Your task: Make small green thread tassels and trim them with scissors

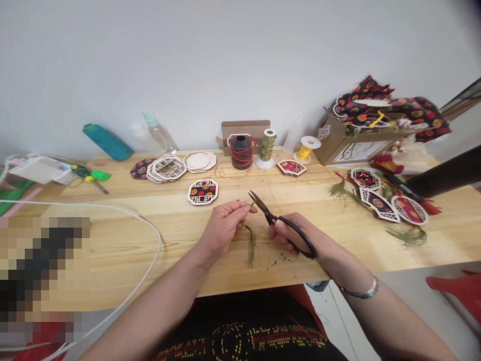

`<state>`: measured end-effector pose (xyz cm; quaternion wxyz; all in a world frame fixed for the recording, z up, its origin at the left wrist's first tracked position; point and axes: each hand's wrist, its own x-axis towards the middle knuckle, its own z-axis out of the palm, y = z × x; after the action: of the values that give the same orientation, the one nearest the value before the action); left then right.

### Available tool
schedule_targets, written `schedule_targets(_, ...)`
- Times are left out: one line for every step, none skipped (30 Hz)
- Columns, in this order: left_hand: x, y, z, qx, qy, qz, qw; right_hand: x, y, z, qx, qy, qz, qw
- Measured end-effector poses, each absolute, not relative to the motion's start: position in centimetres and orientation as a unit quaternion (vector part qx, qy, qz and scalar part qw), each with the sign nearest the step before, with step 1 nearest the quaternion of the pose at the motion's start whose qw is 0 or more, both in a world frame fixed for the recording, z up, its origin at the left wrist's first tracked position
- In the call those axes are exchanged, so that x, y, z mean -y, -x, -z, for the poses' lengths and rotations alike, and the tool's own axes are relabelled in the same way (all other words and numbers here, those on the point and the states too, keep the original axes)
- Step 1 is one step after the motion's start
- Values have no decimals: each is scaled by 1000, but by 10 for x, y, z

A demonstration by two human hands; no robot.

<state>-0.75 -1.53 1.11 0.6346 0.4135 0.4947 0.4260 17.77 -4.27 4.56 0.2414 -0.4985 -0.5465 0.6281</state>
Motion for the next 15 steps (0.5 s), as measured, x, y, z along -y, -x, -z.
schedule_targets(16,8,-11,-495,-414,-426,634,44,-177,-46,546,499,-627,243)
schedule_targets(16,8,-11,-496,-413,-426,634,45,-176,-47,546,497,-629,242)
schedule_targets(16,8,-12,-496,-413,-426,634,45,-176,-46,547,495,-630,242)
schedule_targets(16,8,-12,-496,-412,-427,634,45,-176,-46,547,497,-628,245)
schedule_targets(16,8,-12,-495,-411,-428,634,44,-177,-44,547,497,-626,248)
schedule_targets(16,8,-13,-495,-409,-432,633,43,-178,-43,550,493,-628,246)
schedule_targets(16,7,-13,-496,-404,-438,631,41,-180,-41,558,484,-631,237)
schedule_targets(15,7,-13,-499,-396,-447,628,39,-182,-40,570,472,-634,223)
schedule_targets(15,7,-13,-501,-385,-459,625,37,-185,-38,588,459,-634,204)
schedule_targets(14,7,-14,-503,-372,-472,622,35,-188,-37,610,445,-629,186)
schedule_targets(13,8,-14,-504,-357,-484,620,33,-190,-36,634,432,-618,171)
schedule_targets(13,8,-14,-506,-342,-495,618,32,-192,-36,659,418,-604,162)
schedule_targets(12,8,-14,-508,-328,-504,616,32,-193,-37,680,401,-593,154)
schedule_targets(12,9,-14,-512,-315,-511,614,34,-192,-39,698,382,-590,139)
schedule_targets(11,9,-14,-516,-305,-517,612,36,-191,-42,715,361,-588,115)
